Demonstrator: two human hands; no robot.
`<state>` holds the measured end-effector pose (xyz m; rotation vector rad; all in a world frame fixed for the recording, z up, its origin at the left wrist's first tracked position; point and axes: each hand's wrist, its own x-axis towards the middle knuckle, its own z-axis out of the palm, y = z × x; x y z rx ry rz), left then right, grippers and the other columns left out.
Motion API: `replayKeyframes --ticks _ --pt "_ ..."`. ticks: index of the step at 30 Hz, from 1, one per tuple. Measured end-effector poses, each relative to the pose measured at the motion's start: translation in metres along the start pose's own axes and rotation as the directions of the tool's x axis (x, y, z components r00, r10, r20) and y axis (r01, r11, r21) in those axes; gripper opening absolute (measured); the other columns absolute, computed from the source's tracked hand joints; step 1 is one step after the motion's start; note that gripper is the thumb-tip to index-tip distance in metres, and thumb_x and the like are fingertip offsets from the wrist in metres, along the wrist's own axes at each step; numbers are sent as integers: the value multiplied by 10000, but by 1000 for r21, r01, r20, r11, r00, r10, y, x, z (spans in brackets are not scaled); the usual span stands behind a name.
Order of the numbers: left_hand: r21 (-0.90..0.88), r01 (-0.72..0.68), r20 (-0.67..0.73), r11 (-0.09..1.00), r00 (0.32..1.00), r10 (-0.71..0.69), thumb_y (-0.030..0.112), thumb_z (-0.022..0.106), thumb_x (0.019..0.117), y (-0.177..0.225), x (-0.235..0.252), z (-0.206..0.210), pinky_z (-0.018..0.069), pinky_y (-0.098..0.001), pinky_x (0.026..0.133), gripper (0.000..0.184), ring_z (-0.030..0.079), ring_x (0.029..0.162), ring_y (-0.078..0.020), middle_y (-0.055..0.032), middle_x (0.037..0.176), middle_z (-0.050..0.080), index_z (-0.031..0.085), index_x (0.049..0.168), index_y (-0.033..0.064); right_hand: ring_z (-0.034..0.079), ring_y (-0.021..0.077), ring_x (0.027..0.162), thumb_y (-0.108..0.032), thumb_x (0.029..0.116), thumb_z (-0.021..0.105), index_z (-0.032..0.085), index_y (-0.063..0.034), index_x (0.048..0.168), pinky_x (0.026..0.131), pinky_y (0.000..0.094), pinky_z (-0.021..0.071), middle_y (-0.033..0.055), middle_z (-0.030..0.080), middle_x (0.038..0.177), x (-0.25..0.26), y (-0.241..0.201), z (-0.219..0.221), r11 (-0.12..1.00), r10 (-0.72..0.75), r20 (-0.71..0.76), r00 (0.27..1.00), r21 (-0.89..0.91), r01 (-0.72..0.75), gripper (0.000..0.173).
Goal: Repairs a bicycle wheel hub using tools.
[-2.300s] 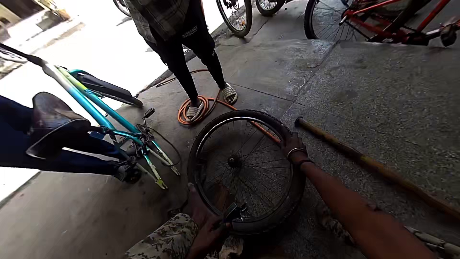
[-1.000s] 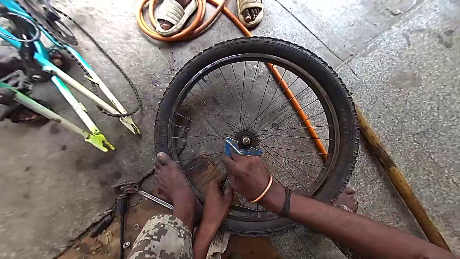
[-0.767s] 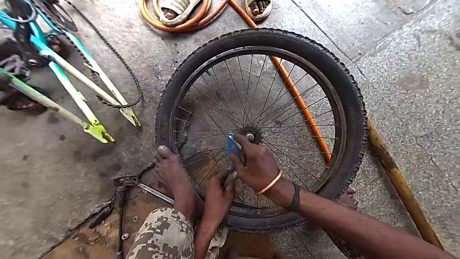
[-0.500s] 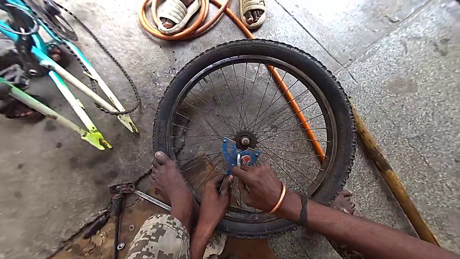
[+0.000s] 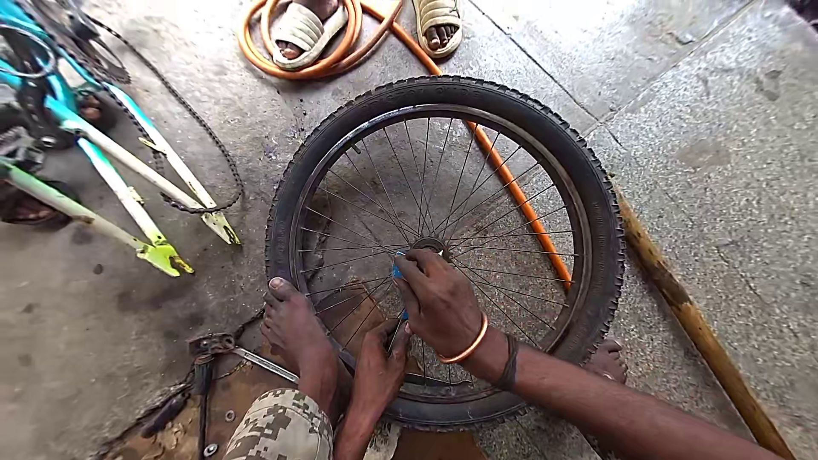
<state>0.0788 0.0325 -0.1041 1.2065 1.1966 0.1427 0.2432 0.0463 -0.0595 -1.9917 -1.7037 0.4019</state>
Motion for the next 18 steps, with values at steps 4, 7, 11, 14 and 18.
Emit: replayKeyframes --ticks 4,7,11,14,18 --pt "-31 6 17 999 1000 -6 278 540 1051 1 -4 -2 446 -264 489 286 513 501 -111 10 621 572 720 953 79 658 244 740 -310 881 763 704 -41 1177 532 374 546 137 624 1031 1 8 -14 992 108 -74 991 -55 -112 404" --pt "-46 24 23 999 999 -23 292 545 1054 -1 -6 -2 449 -265 488 293 519 505 -115 2 633 585 725 971 75 639 239 612 -364 852 783 697 8 1073 475 391 525 134 633 916 7 15 -22 983 140 -35 990 -113 -143 441" --pt "-56 7 -12 998 1000 -7 269 535 1017 -3 -10 4 430 -261 476 267 487 479 -88 36 588 529 684 873 100 689 281 684 -117 846 771 716 5 1082 552 431 587 169 679 969 12 -13 -6 991 134 54 990 -23 -133 271" --pt "-55 17 -16 998 1000 -18 240 531 1010 -2 -14 3 430 -247 476 246 489 481 -75 45 588 531 681 876 99 664 257 751 -133 837 758 733 -57 1143 553 382 567 137 627 993 6 -16 -3 995 92 28 995 -29 -91 316" --pt "-31 22 -40 999 999 -24 311 543 1043 -10 -24 -2 441 -266 487 304 507 498 -110 21 612 565 718 935 87 655 250 635 -418 864 775 688 -9 1115 480 399 537 136 643 944 -4 0 -21 985 132 23 991 -117 -128 488"
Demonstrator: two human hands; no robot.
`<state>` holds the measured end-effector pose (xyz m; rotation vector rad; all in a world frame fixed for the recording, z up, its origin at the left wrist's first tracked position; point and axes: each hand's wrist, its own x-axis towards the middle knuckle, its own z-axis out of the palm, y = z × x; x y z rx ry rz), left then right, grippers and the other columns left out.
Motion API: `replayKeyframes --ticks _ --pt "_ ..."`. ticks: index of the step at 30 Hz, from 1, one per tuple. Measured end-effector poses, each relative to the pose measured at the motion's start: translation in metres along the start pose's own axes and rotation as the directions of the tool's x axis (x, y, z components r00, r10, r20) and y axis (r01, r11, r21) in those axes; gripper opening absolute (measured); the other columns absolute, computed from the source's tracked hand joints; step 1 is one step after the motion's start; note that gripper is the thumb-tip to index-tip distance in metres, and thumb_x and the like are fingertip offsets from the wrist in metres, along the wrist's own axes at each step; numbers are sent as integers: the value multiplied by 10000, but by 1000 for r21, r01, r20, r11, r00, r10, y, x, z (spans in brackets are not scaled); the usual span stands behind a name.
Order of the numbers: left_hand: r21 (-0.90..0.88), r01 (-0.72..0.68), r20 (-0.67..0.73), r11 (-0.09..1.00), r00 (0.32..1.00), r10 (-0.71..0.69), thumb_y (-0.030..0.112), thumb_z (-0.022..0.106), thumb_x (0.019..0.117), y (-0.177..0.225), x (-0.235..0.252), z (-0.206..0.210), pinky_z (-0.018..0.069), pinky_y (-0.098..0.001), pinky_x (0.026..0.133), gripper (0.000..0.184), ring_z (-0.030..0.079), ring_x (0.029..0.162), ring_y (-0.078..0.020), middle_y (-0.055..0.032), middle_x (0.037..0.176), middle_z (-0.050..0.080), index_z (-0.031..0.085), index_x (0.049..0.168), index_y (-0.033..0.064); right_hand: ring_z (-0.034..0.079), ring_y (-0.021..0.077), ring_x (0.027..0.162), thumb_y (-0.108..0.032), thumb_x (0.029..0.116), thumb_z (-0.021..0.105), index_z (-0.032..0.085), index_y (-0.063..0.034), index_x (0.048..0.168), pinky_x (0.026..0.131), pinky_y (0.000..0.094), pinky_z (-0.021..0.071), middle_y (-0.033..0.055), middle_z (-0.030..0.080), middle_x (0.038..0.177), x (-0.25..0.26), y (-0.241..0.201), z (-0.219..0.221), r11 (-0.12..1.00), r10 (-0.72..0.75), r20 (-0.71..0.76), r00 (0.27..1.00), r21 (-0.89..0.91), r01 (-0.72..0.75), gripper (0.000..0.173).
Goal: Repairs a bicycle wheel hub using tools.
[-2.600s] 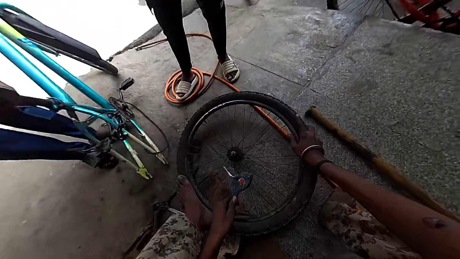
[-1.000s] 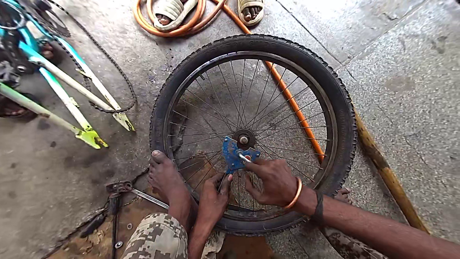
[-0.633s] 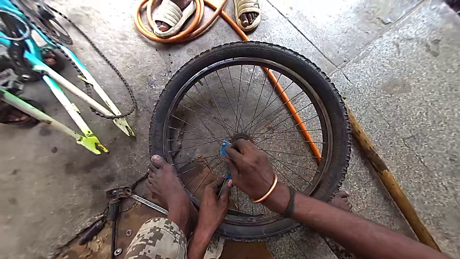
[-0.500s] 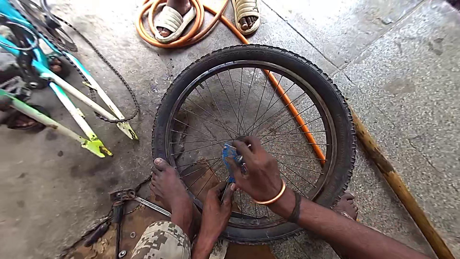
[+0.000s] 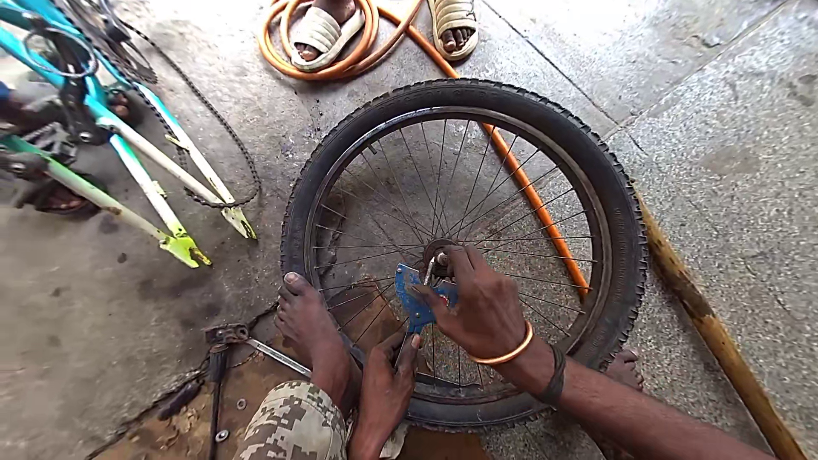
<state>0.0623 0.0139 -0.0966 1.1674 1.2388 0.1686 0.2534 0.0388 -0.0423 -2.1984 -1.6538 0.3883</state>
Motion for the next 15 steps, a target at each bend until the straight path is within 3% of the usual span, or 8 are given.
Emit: replayKeyframes --ticks 3,5,7,10,12,15 --pt "49 -13 -10 999 1000 13 327 553 1031 -1 -2 0 468 -272 512 292 529 518 -98 32 625 574 718 934 107 649 234 629 -204 887 745 741 -34 1036 511 408 568 121 647 925 0 -6 12 987 -61 105 993 152 44 226" --pt "70 -22 -35 997 999 24 242 559 974 2 -3 4 475 -260 529 205 534 532 -66 59 628 566 701 900 115 652 233 683 -113 858 716 759 -58 930 531 395 559 109 633 886 -4 -20 22 982 -135 149 980 152 112 100" --pt "85 -17 -60 996 998 22 180 560 913 6 -3 4 477 -254 556 152 541 560 -44 69 642 567 687 865 111 654 253 732 -172 875 714 739 -65 842 531 369 542 116 617 865 -14 -25 22 975 -223 183 957 59 216 115" --pt "80 -23 -66 997 997 28 248 551 987 8 1 -1 473 -254 535 230 536 538 -58 55 637 577 715 923 101 643 263 742 -373 966 623 706 -94 804 542 363 537 106 605 849 -36 -9 4 949 -299 246 922 -25 315 333" --pt "52 -9 -47 999 999 11 320 561 1040 9 4 -6 485 -266 522 285 546 529 -93 26 656 603 723 986 92 646 253 682 -513 995 562 753 -110 911 493 377 521 90 619 809 -40 12 -11 957 -257 240 936 -70 280 454" --pt "79 -8 -43 997 999 12 357 561 1039 10 4 -5 501 -278 554 297 564 556 -97 34 675 614 733 1005 117 585 239 544 -521 977 566 718 -92 1281 435 390 445 71 613 724 -19 30 -28 969 -180 144 973 -146 201 547"
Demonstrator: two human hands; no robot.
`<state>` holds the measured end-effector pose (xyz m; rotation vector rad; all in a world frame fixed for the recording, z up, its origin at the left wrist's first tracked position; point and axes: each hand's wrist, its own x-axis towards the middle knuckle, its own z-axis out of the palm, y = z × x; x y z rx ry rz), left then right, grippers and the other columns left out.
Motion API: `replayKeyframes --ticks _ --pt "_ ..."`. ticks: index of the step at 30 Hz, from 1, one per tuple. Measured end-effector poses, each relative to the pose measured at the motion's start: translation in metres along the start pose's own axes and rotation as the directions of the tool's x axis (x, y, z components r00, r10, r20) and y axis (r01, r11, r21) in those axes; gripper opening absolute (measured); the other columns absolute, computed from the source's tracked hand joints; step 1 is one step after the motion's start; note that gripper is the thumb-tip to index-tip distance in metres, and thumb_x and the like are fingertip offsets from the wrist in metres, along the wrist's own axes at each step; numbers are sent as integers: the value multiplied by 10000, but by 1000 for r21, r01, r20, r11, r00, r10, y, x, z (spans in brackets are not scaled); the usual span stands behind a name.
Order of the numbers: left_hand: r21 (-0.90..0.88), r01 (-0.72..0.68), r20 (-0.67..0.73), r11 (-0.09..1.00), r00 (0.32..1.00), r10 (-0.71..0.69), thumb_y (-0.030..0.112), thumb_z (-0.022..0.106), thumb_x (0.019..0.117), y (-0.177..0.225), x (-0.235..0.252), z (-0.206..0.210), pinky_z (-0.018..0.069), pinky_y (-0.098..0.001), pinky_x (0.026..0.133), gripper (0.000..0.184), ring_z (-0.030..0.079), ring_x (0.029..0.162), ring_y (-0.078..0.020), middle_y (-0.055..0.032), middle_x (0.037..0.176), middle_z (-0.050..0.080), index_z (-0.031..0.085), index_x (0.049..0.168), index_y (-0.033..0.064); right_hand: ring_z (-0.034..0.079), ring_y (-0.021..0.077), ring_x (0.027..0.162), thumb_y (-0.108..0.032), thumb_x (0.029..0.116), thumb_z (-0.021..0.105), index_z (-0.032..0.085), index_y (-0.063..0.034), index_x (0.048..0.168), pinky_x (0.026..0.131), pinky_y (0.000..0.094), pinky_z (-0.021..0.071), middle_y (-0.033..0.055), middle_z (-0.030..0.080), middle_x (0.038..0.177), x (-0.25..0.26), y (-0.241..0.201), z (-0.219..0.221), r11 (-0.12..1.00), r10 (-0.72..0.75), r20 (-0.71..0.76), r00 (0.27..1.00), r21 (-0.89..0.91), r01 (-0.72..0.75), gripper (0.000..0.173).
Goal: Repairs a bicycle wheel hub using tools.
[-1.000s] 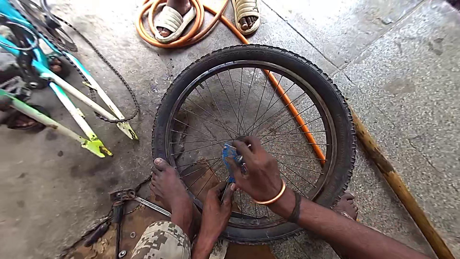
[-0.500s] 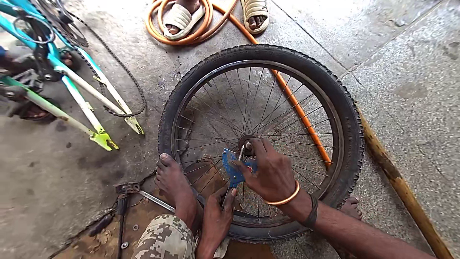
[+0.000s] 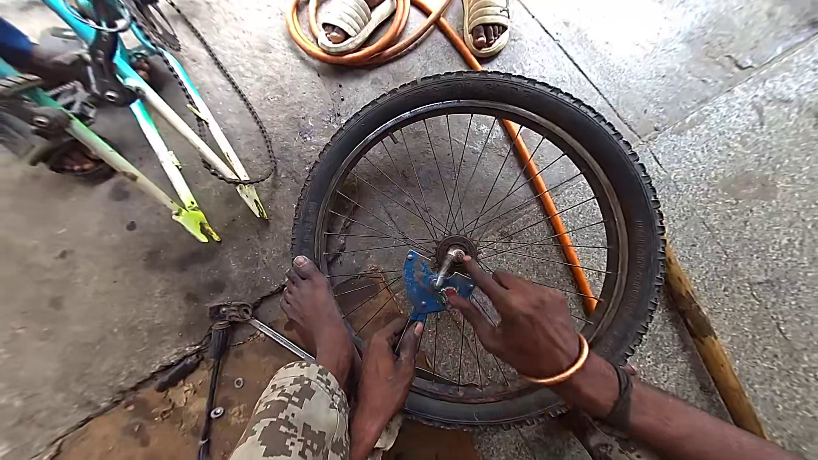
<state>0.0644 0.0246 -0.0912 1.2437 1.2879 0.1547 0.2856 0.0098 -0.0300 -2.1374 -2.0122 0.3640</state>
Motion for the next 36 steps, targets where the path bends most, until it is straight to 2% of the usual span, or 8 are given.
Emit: replayKeyframes --ticks 4,9,15,18,24,28,33,36 --pt "-18 -48 -18 999 999 48 315 566 1023 2 -2 10 485 -267 542 268 544 544 -73 49 650 595 730 964 111 637 209 569 -453 1000 563 682 -122 1341 511 433 536 34 666 706 15 -20 5 975 -43 196 980 224 -2 489" --pt "-28 -31 -22 999 999 30 322 565 1028 5 1 7 497 -262 561 278 561 565 -74 40 684 619 735 997 104 653 253 557 -577 1015 486 764 -140 1069 481 462 513 61 661 674 -11 -16 3 972 -111 306 946 233 38 521" --pt "-3 -59 -24 998 998 59 309 565 1019 -1 -1 11 503 -254 565 263 566 564 -64 50 676 620 734 998 108 536 163 479 -532 978 586 545 -149 1491 478 405 488 -20 560 581 3 -11 -1 953 -84 277 957 303 -4 642" --pt "12 -126 -96 992 987 126 340 568 1015 -5 -3 13 515 -240 574 298 583 585 -46 58 702 643 741 1043 99 659 318 642 -505 1027 499 702 -100 1140 560 514 499 118 651 723 -1 -21 -7 936 -227 512 829 349 41 467" --pt "-56 -403 -294 914 881 371 293 596 1029 -25 -11 15 529 -189 555 322 589 580 -20 27 736 662 704 1086 -5 513 165 456 -413 1041 499 749 -153 1045 390 324 381 6 533 601 -38 -7 -19 956 -225 99 969 214 200 361" --pt "-9 -474 -369 881 820 438 357 587 1035 -22 -19 18 533 -170 566 344 593 588 3 35 710 643 694 977 36 478 163 460 -365 1045 544 657 -49 1321 411 308 361 14 524 596 -42 -11 -40 932 -228 -5 974 287 220 435" --pt "6 -517 -402 856 783 475 299 608 1021 -17 -22 25 560 -136 680 296 642 703 43 31 798 699 712 1000 22 556 216 484 -317 1014 605 563 -43 1451 423 360 436 62 608 645 -41 -36 -48 851 -317 96 944 469 238 518" --pt "-3 -503 -374 864 802 466 298 612 1023 -17 -22 25 565 -160 660 308 638 682 15 17 797 694 710 1039 7 587 239 479 -442 997 583 716 -113 1250 401 405 443 67 613 649 -53 -30 -29 891 -314 238 919 408 198 436"
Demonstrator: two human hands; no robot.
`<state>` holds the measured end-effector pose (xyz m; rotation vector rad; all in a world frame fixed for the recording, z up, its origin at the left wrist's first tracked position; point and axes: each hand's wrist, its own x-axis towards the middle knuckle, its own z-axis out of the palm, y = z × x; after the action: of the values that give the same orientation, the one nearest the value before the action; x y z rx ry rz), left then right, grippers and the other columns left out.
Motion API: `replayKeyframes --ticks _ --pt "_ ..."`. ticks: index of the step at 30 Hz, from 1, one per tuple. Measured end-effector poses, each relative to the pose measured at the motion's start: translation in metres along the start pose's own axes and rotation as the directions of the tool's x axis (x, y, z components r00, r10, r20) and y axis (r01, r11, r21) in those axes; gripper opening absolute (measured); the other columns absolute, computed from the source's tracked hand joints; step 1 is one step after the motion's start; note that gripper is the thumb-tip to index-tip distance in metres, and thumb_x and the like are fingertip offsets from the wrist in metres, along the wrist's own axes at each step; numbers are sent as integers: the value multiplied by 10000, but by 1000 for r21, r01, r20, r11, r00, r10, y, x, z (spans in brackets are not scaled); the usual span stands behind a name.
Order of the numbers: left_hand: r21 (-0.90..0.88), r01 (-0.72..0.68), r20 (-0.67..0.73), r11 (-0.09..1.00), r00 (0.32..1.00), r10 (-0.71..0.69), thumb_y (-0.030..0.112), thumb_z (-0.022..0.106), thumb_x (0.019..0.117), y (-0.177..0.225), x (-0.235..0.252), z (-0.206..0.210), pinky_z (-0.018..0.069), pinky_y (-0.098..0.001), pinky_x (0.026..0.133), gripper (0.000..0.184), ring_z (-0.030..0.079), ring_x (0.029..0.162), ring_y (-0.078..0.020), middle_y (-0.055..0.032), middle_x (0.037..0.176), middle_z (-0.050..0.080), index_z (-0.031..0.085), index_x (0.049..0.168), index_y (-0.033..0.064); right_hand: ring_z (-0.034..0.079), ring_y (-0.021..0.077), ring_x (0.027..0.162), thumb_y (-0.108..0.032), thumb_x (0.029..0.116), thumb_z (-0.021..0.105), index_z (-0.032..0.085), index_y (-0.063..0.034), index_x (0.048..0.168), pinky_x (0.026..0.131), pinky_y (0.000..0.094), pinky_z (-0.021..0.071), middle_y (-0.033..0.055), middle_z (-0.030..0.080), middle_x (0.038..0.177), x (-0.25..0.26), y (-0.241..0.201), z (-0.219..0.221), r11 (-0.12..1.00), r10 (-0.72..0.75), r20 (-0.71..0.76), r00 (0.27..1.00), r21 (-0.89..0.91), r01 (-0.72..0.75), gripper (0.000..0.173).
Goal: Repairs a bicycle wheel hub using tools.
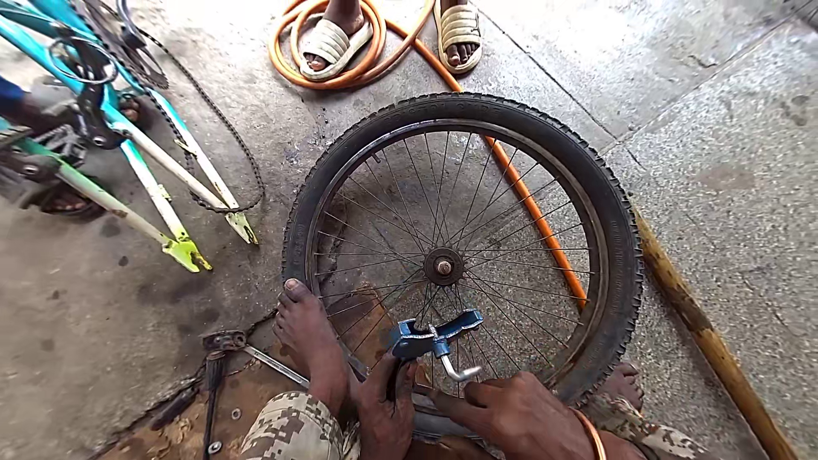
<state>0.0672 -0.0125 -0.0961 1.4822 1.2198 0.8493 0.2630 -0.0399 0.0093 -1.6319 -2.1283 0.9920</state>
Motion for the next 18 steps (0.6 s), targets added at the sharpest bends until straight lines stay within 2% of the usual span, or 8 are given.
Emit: replayKeyframes --ticks 2,4,7,9,11,14,16,18 --pt "-7 12 10 1000 1000 -12 322 606 1028 -1 2 -2 557 -164 617 317 622 636 6 21 765 679 709 1034 22 562 206 451 -494 983 603 696 -57 1212 400 396 451 41 594 602 -9 10 0 994 107 -76 991 9 -106 503" --pt "-11 21 1 1000 1000 -21 304 613 1025 -1 3 -3 555 -161 608 302 620 631 6 20 758 676 709 1023 18 497 169 448 -452 991 637 579 8 1402 415 349 414 21 555 586 -9 10 -11 987 123 -152 981 120 -105 619" --pt "3 26 -37 1000 999 -26 283 631 1002 3 3 -2 576 -155 685 306 658 708 28 16 802 708 718 1027 -9 567 237 504 -293 995 650 514 -56 1499 443 402 461 86 619 669 1 -13 -24 961 16 -44 999 277 -3 574" --pt "-7 30 -44 1000 999 -30 319 624 1016 4 5 -1 569 -160 663 345 640 682 24 22 785 694 710 1033 -14 600 279 519 -346 983 632 579 -103 1448 443 454 461 102 633 697 2 -14 -14 982 45 52 998 181 -54 528" --pt "-4 22 -43 1000 999 -22 310 622 1019 3 6 -1 544 -159 589 329 607 614 15 27 742 673 706 1030 -8 586 231 472 -405 955 664 646 -45 1283 420 427 478 65 618 637 -1 3 1 983 143 -53 988 120 -136 487" --pt "3 4 -57 1000 998 -4 275 623 1018 0 9 -3 546 -152 598 310 615 623 17 21 755 685 714 1050 -20 483 145 482 -366 996 658 493 34 1472 433 308 419 27 568 642 1 7 -2 976 123 -238 964 204 -74 643" --pt "17 3 -69 1000 998 -2 240 627 1004 3 7 -2 565 -138 669 291 645 691 40 18 797 711 715 1036 -36 560 202 514 -311 993 651 477 -22 1508 444 364 465 62 617 692 3 -7 -11 979 47 -135 990 201 -19 616" --pt "26 6 -68 1000 998 -5 241 632 994 5 8 -1 565 -134 680 297 649 701 44 17 804 715 717 1028 -41 596 243 514 -348 980 635 575 -91 1448 430 413 467 79 640 717 2 -4 -4 994 41 -14 999 104 -40 538"
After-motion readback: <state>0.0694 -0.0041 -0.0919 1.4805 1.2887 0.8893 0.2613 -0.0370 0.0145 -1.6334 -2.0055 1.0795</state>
